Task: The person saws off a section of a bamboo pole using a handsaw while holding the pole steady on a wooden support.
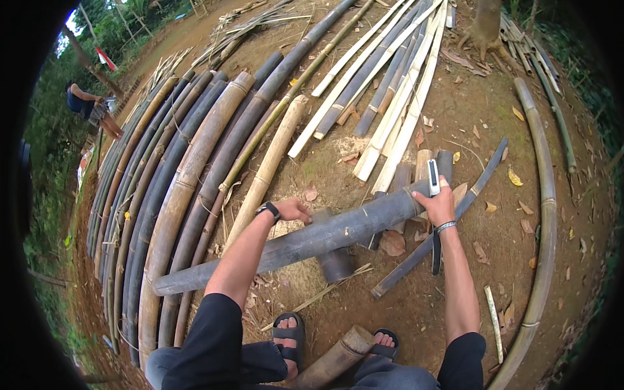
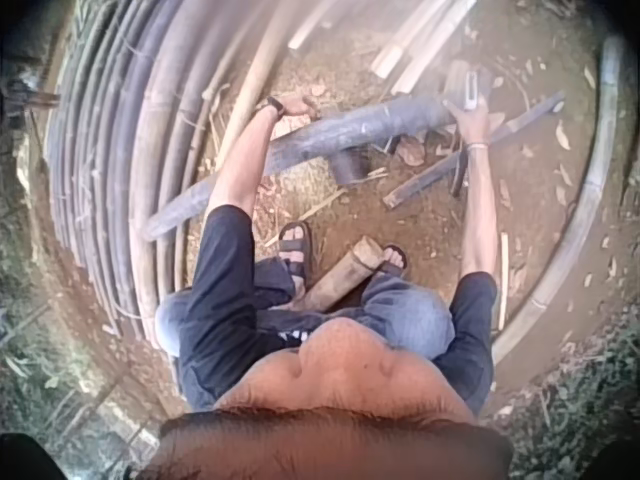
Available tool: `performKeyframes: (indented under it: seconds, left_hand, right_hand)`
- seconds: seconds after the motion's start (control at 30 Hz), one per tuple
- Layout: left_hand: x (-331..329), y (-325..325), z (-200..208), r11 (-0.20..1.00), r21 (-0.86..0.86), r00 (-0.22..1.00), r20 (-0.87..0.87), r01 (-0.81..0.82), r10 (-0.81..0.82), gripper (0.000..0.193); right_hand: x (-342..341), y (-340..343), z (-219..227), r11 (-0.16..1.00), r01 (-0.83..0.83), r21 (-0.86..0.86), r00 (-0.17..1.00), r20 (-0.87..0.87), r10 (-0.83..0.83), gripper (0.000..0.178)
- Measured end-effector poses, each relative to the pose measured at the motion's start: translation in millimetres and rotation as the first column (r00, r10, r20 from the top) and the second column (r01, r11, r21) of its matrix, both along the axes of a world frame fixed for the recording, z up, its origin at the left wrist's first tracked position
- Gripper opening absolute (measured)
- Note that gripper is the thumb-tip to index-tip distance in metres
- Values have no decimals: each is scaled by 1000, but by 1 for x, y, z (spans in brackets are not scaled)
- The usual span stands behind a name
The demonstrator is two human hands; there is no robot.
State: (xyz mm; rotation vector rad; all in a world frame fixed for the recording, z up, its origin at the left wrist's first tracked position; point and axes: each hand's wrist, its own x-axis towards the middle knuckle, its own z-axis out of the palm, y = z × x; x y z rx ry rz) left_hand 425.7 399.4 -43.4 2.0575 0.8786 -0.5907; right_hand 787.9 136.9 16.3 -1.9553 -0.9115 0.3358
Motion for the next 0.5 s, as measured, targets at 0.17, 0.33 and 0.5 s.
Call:
performKeyframes:
  seconds: [0.17,0.33,0.5]
  left_hand:
    - [-64,18,20,992,-5,948,-296,-128,121,76]
    - [-34,-81,68,604,575,826,474,-552,304,59]
    - [17,-247,86,730,530,660,737,-430,-146,31]
  right_hand:
    - [2,17,-17,968,-64,241,987,-129,97,57]
    - [21,17,-41,989,-84,125,994,-59,92,49]
    - [20,44,-38,989,-89,119,996,21,87,54]
